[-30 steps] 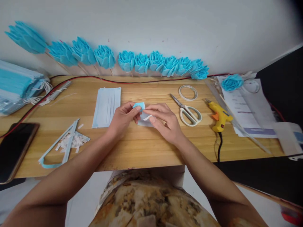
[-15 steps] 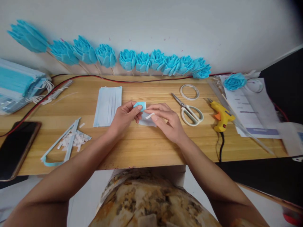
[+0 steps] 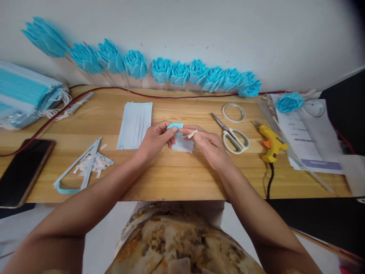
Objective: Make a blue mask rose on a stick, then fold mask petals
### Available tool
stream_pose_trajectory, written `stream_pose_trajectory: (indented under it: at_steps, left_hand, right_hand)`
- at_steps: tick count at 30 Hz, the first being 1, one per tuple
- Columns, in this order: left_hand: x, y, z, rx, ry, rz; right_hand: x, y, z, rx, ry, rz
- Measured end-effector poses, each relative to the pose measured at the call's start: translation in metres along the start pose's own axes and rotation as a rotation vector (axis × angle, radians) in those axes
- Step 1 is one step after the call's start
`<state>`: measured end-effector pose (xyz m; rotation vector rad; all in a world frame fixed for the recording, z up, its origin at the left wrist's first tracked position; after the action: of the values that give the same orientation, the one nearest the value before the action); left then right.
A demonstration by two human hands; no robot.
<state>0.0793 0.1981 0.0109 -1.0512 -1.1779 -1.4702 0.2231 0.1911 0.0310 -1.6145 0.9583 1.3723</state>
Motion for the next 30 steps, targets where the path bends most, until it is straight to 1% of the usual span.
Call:
stream_pose_trajectory:
  at_steps: [3,8,12,16,19,26,30]
  left_hand:
    - [-0.0024,0.0010,-0.0004,-0.008,-0.020,-0.020]
    - [-0.0074,0.0000,-0.0001,0.013,-0.049,-0.086]
    - [-0.0087,-0.0028,0.0001,0.033,-0.051,-0.090]
    - [-0.0076,-0.0033,0.0006,0.026,-0.031,-0.087]
    - [-0.0089,-0.0020,0.0001,0.021,-0.046,-0.101]
    - [-0.0070,0.0013,-0.0006,-0.027,-0.043,-0.032]
    - [-0.0056,-0.0003,-0.0004,-0.027,-0.040,-0.003]
  right_hand:
    - [0.0035,-0.0020,0.0016,0.012,0.008,0.028]
    - [0.0068,-0.0032,0.0034,0.004,0.011,0.107]
    - [0.0070,-0.0021,0.0040,-0.001,0.022,0.102]
    - [0.0062,-0.0005,0.0039,-0.020,0.016,0.104]
    - [0.0059,-0.0015,0.0036,-0.015,0.005,0.114]
    - [0.0058,0.0011,0.0038,-0.025,0.008,0.106]
    - [0.0071,0.0001,0.0042,-0.016,0.022,0.093]
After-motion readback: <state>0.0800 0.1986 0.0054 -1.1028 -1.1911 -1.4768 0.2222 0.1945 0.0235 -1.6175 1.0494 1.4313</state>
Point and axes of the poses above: each hand's wrist, its own z-axis towards the middle knuckle, its own y-axis out of the palm, x = y × z, the point moved 10 cm from there along z, towards the middle knuckle, and after that the axes turned 15 degrees about y, right-handed, at the moved point
